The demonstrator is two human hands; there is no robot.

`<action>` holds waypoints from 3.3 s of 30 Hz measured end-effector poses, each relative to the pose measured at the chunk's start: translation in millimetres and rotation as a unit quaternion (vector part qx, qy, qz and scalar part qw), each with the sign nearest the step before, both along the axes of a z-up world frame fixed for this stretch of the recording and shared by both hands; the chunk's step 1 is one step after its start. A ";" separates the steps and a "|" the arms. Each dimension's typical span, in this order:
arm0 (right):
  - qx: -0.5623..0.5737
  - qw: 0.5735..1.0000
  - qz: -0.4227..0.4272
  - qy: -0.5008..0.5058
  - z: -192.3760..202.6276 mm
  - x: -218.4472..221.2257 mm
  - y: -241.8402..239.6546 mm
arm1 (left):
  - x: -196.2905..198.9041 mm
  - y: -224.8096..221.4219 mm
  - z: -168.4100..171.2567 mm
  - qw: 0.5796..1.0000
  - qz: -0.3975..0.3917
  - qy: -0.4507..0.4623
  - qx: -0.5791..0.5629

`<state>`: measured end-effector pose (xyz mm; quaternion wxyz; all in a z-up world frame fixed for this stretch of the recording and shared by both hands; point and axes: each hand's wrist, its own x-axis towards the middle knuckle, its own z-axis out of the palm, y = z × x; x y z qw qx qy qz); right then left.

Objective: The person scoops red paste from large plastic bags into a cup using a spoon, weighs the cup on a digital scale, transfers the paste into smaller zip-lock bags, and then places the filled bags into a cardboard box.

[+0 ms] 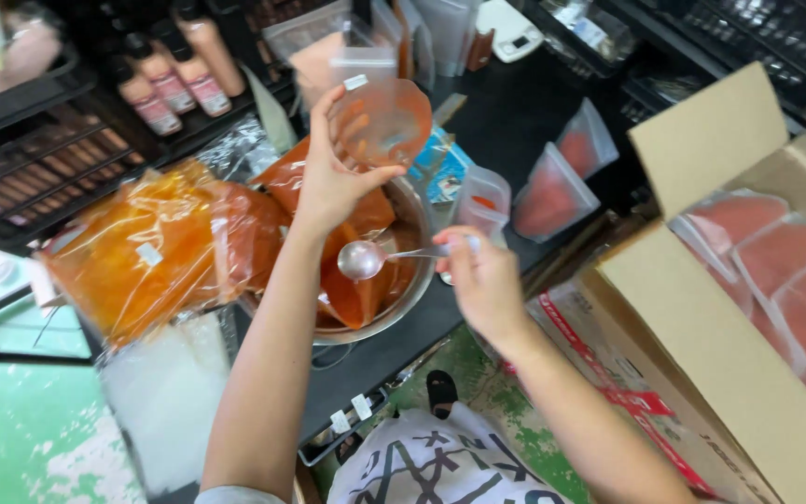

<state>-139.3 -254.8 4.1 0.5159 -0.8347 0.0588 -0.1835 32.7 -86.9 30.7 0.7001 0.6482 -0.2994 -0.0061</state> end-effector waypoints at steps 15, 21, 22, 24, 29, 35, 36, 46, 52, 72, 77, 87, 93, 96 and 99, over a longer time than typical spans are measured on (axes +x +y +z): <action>-0.199 0.975 0.078 -0.058 -140.9 55.2 90.8 | -31.1 50.7 -13.8 0.997 0.074 0.036 -0.006; -0.100 0.993 0.037 -0.046 -114.2 41.6 74.2 | -32.4 47.5 -17.3 0.997 0.071 0.026 -0.016; -0.100 0.993 0.038 -0.046 -110.4 39.9 67.0 | -32.7 47.0 -17.0 0.997 0.071 0.026 -0.016; -0.035 0.999 0.003 -0.027 -103.1 35.5 51.4 | -33.9 44.3 -16.5 0.997 0.072 0.027 -0.018; 0.054 0.997 -0.032 -0.037 -85.2 18.9 27.0 | -31.9 36.7 -16.0 0.998 0.058 0.025 -0.008; 0.187 0.975 -0.111 -0.053 -44.6 -12.9 -26.1 | -17.5 5.0 -24.3 0.999 0.020 0.029 0.004; 0.226 0.962 -0.143 -0.057 -34.6 -20.3 -37.0 | -15.9 -3.7 -26.4 0.999 0.010 0.035 0.011; 0.275 0.900 -0.246 -0.232 40.3 -81.3 -144.0 | -8.9 -98.1 -53.6 0.993 -0.100 0.056 0.037; 0.247 0.908 -0.276 -0.195 39.4 -56.2 -144.4 | -6.9 -125.3 -66.4 0.990 -0.089 0.058 0.089; 0.113 0.956 -0.185 -0.198 -1.1 -28.0 -135.9 | -14.1 -128.4 -56.8 0.988 -0.066 -0.006 0.137; 0.109 0.956 -0.180 -0.203 1.4 -29.5 -133.9 | -9.8 -128.3 -59.5 0.989 -0.064 -0.003 0.136; 0.076 0.958 -0.171 -0.218 1.8 -32.0 -130.2 | -13.8 -129.3 -56.7 0.989 -0.066 -0.010 0.135; 0.035 0.957 -0.183 -0.221 5.4 -32.4 -119.2 | -18.3 -127.1 -54.9 0.988 -0.064 -0.005 0.141; 0.038 0.957 -0.179 -0.225 7.3 -31.8 -115.1 | -17.3 -125.2 -54.8 0.987 -0.059 -0.007 0.147; 0.033 0.956 -0.176 -0.233 7.8 -31.6 -114.5 | -19.1 -124.9 -50.5 0.987 -0.060 -0.010 0.146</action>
